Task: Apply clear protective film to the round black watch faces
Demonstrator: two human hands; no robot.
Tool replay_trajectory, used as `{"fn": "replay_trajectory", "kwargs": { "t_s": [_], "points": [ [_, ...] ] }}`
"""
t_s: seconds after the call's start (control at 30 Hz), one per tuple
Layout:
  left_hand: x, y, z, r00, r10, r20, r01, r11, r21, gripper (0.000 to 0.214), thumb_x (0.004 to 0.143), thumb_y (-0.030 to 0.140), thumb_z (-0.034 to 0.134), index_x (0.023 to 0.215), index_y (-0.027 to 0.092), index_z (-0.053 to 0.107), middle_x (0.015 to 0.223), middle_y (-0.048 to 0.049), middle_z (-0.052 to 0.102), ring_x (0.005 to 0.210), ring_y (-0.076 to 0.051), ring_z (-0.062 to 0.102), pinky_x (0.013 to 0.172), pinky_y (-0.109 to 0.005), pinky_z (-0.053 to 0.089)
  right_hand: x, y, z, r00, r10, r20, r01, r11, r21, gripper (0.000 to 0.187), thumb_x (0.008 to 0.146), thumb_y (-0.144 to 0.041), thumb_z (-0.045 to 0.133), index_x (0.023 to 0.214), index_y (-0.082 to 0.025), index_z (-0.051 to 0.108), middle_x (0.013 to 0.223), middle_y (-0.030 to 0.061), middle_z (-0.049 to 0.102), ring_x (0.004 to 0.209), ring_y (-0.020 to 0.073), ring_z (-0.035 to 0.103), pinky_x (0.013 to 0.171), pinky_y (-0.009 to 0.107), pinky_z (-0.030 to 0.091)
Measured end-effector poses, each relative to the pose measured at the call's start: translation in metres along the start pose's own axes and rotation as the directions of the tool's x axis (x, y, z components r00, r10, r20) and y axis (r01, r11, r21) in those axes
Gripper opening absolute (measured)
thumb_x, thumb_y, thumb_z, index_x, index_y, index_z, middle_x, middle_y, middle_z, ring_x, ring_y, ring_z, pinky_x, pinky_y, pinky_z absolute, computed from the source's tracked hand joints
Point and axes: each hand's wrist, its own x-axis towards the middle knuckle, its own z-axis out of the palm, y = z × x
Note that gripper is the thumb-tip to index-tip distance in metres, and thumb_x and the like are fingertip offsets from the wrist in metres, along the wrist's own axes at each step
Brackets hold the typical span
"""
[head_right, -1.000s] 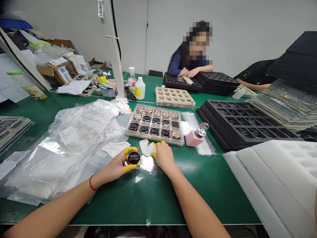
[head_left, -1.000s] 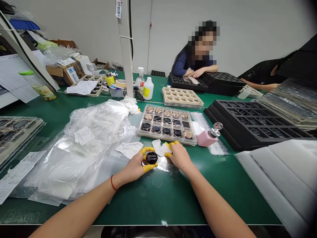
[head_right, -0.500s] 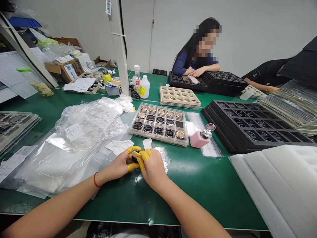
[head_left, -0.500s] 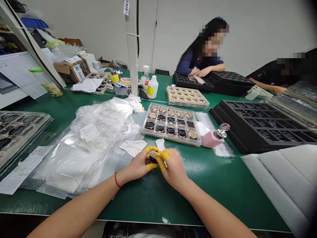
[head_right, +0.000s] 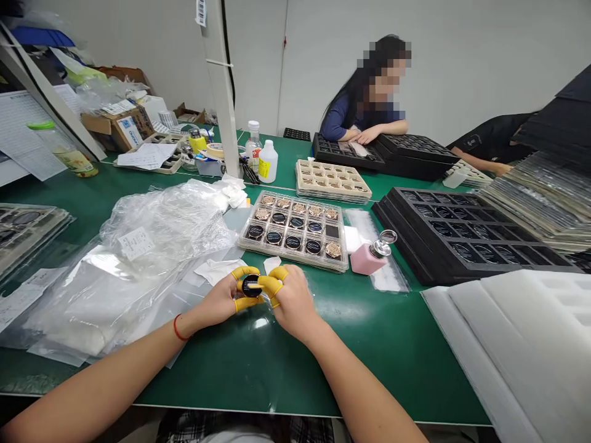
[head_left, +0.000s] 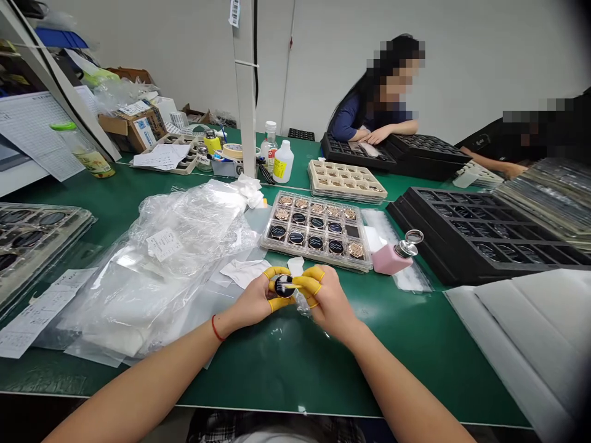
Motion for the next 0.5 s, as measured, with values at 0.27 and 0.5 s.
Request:
{"fn": "replay_trajectory", "kwargs": {
  "t_s": [0.27, 0.5],
  "points": [
    [0.001, -0.002, -0.009, 0.997, 0.027, -0.068, -0.031, 0.997, -0.064, 0.049, 0.069, 0.025, 0.071, 0.111, 0.02, 0.045, 0.085, 0.0, 0.057, 0.069, -0.011, 0.056, 0.063, -0.023, 0.045, -0.004, -0.004, 0.009, 0.989, -0.13, 0.067, 0.141, 0.968, -0.206, 0.046, 0.07, 0.003, 0.043, 0.1, -0.028, 0.061, 0.091, 0.0043, 0.057, 0.088, 0.0204, 0.043, 0.099, 0.046, 0.026],
    [0.002, 0.003, -0.008, 0.997, 0.024, -0.079, -0.029, 0.998, -0.064, 0.05, 0.069, 0.026, 0.071, 0.111, 0.021, 0.043, 0.084, 0.0006, 0.059, 0.073, -0.013, 0.06, 0.07, -0.028, 0.047, -0.002, 0.004, 0.005, 0.993, 0.106, -0.047, -0.1, 0.988, 0.116, 0.025, 0.086, -0.016, 0.041, 0.104, -0.024, 0.058, 0.096, 0.0064, 0.059, 0.092, 0.021, 0.049, 0.086, 0.039, 0.039]
  ]
}}
